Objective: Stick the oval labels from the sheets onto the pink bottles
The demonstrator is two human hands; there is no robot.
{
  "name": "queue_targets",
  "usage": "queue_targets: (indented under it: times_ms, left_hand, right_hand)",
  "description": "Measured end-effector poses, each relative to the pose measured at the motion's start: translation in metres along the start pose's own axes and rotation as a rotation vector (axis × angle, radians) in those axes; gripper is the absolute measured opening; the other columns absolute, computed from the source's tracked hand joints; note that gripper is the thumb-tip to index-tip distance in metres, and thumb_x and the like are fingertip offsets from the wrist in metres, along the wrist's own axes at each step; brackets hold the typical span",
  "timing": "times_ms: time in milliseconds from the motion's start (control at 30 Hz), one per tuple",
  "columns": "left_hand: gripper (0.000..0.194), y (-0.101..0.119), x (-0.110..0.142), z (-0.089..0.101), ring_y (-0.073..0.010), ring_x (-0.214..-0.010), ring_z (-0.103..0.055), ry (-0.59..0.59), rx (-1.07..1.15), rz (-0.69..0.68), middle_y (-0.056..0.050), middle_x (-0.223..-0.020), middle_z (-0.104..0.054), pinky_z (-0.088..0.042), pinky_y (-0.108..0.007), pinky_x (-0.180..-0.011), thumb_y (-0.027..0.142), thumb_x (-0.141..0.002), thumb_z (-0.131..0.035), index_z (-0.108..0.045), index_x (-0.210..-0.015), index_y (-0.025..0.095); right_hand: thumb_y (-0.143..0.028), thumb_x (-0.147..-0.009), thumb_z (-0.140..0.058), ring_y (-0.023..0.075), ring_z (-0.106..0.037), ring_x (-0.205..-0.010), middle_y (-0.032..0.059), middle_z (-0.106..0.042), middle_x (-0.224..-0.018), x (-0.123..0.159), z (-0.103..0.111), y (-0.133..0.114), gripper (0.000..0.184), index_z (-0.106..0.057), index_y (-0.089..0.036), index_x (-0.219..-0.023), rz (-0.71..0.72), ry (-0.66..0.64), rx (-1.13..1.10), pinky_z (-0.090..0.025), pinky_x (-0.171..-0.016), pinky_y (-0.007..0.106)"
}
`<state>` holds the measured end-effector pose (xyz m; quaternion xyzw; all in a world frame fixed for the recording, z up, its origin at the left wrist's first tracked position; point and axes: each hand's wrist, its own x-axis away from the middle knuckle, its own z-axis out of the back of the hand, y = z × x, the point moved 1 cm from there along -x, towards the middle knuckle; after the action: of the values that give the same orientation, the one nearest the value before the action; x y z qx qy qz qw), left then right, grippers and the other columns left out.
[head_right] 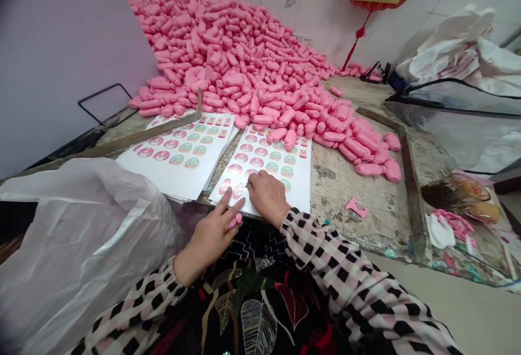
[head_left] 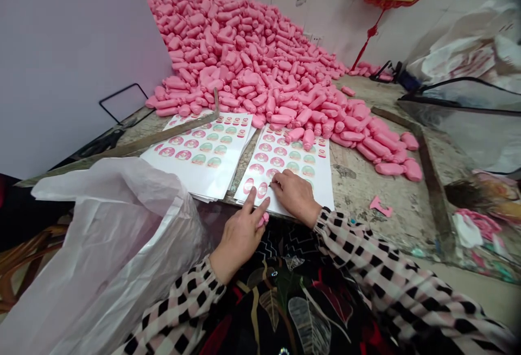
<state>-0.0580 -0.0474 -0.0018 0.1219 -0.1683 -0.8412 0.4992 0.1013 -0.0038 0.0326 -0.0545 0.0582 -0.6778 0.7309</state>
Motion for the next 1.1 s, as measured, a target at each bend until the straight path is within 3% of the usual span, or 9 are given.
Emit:
queue_targets:
  times_ms: [600, 933, 1100]
  left_hand:
    - [0.050, -0.004, 0.000, -0.011, -0.0230, -0.100, -0.057, 0.042, -0.056, -0.016, -0.008, -0.150, -0.012, -0.046, -0.037, -0.082, 0.025, -0.087, -0.041, -0.033, -0.135, 0.033]
    - [0.055, 0.001, -0.001, -0.017, -0.0229, -0.095, -0.059, 0.034, -0.101, 0.005, -0.010, -0.150, -0.003, -0.046, -0.036, -0.077, 0.025, -0.085, -0.044, -0.028, -0.137, 0.035]
    - [0.055, 0.002, -0.002, -0.019, -0.0224, -0.093, -0.059, 0.050, -0.124, -0.001, -0.012, -0.150, -0.002, -0.047, -0.035, -0.076, 0.026, -0.086, -0.042, -0.025, -0.138, 0.034]
  right_hand:
    - [-0.037, -0.089, -0.039, 0.0147, -0.054, -0.079, 0.0016, -0.058, -0.090, 0.002, -0.003, 0.002, 0.024, -0.059, -0.024, -0.092, 0.009, 0.015, -0.079, -0.031, -0.061, 0.025]
    - [-0.036, -0.087, -0.041, 0.0128, -0.051, -0.073, -0.0001, -0.057, -0.083, 0.016, -0.019, -0.011, 0.022, -0.058, -0.023, -0.082, -0.185, 0.107, -0.286, -0.031, -0.061, 0.024]
    - [-0.044, -0.084, -0.042, 0.0131, -0.051, -0.070, 0.0002, -0.060, -0.079, 0.012, -0.016, -0.013, 0.027, -0.059, -0.023, -0.079, -0.245, 0.052, -0.316, -0.029, -0.057, 0.024]
